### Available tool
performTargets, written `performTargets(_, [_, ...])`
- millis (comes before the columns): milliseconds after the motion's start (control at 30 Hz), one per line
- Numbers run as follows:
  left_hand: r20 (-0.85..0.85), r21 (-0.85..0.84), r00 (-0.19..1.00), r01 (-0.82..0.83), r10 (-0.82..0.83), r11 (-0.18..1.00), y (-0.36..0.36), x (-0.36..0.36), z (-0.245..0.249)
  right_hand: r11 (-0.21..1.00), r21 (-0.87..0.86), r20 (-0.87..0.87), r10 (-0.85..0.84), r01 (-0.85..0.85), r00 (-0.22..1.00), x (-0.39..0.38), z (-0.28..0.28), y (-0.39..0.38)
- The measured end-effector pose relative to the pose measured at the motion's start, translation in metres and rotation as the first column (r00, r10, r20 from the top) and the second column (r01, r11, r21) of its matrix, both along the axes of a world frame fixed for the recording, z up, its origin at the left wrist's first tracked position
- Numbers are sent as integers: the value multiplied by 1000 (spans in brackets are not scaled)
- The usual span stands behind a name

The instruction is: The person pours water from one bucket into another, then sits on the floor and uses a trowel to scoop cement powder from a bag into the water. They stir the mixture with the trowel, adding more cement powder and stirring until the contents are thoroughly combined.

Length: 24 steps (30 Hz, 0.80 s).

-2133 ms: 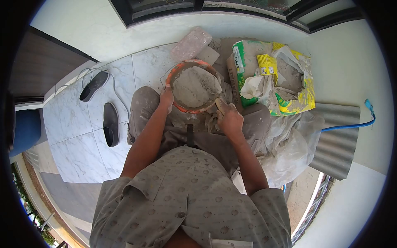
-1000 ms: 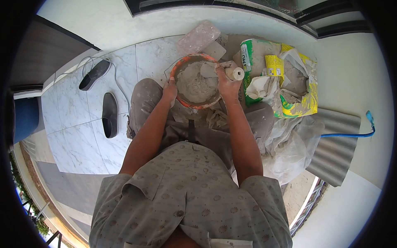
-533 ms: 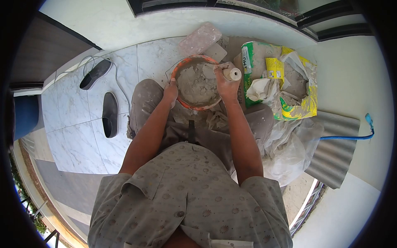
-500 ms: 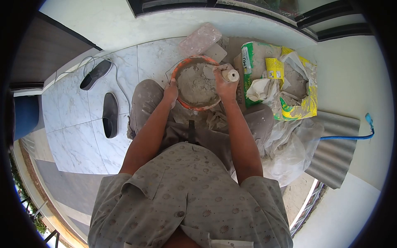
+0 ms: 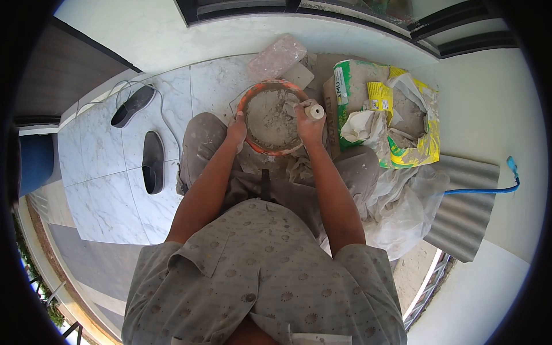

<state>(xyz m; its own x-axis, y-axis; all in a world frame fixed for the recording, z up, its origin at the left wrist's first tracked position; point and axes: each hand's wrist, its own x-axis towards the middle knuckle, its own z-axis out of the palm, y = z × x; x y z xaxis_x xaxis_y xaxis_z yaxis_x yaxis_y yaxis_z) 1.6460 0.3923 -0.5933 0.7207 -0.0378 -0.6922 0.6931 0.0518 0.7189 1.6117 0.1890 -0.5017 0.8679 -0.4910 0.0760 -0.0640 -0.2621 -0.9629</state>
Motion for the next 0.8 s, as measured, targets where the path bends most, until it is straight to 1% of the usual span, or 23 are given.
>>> performTargets(67, [-43, 15, 999, -17, 17, 1000, -1, 1, 5, 993, 118, -79, -19, 28, 997, -2, -5, 7])
performTargets(100, [-28, 32, 1000, -2, 3, 999, -1, 7, 4, 984, 177, -118, -16, 37, 993, 0, -5, 12])
performTargets(133, [-24, 53, 1000, 16, -15, 998, 0, 7, 0, 946, 320, -96, -12, 42, 995, 2, 15, 18])
performTargets(167, [-29, 74, 999, 42, -40, 996, 1, 3, -6, 956, 291, -61, 4, 14, 998, 2, 39, 22])
performTargets(233, [-37, 54, 999, 26, -24, 998, 0, 0, -13, 974, 224, 16, 33, -36, 999, 5, 76, 26])
performTargets(267, [-33, 43, 999, 16, -14, 999, -1, 2, -14, 974, 224, 52, 3, -15, 999, 6, 80, 25])
performTargets(300, [-13, 37, 1000, 15, -15, 999, -1, 3, -13, 988, 157, 63, -10, 0, 998, 7, 76, 22])
performTargets(367, [25, 27, 1000, 18, -19, 999, 1, 0, -7, 999, 21, 88, -37, 36, 995, 4, 51, 16])
performTargets(433, [-40, -12, 999, 15, -15, 1000, 1, -1, 17, 997, 10, -24, -76, 76, 997, -5, -13, 12])
performTargets(467, [-71, -31, 997, 9, -12, 999, 1, 0, 30, 996, 4, -78, -93, 94, 993, -6, -30, 11])
performTargets(567, [-73, 62, 994, 83, -78, 995, 3, 1, 47, 964, 267, -55, 3, 12, 998, -5, 16, 23])
performTargets(600, [-81, 33, 995, 64, -62, 997, 4, -2, 43, 948, 317, -33, 15, -4, 999, -2, 21, 16])
performTargets(667, [-91, -29, 995, 28, -31, 999, 3, 0, 33, 965, 261, 5, -8, 6, 1000, -3, 67, 22])
performTargets(700, [-75, -41, 997, 27, -30, 999, 2, -1, 25, 973, 232, 30, -17, 10, 999, -2, 80, 23])
performTargets(733, [-54, -54, 998, 25, -28, 998, 2, 0, 19, 991, 135, 48, -29, 22, 998, -2, 76, 18])
performTargets(767, [-32, -66, 999, 24, -26, 998, 2, 1, 13, 998, 65, 38, -7, 4, 999, -2, 64, 14])
performTargets(800, [-44, -37, 999, 27, -28, 999, 2, 0, 9, 1000, -7, 26, 13, -12, 1000, -3, 46, 10])
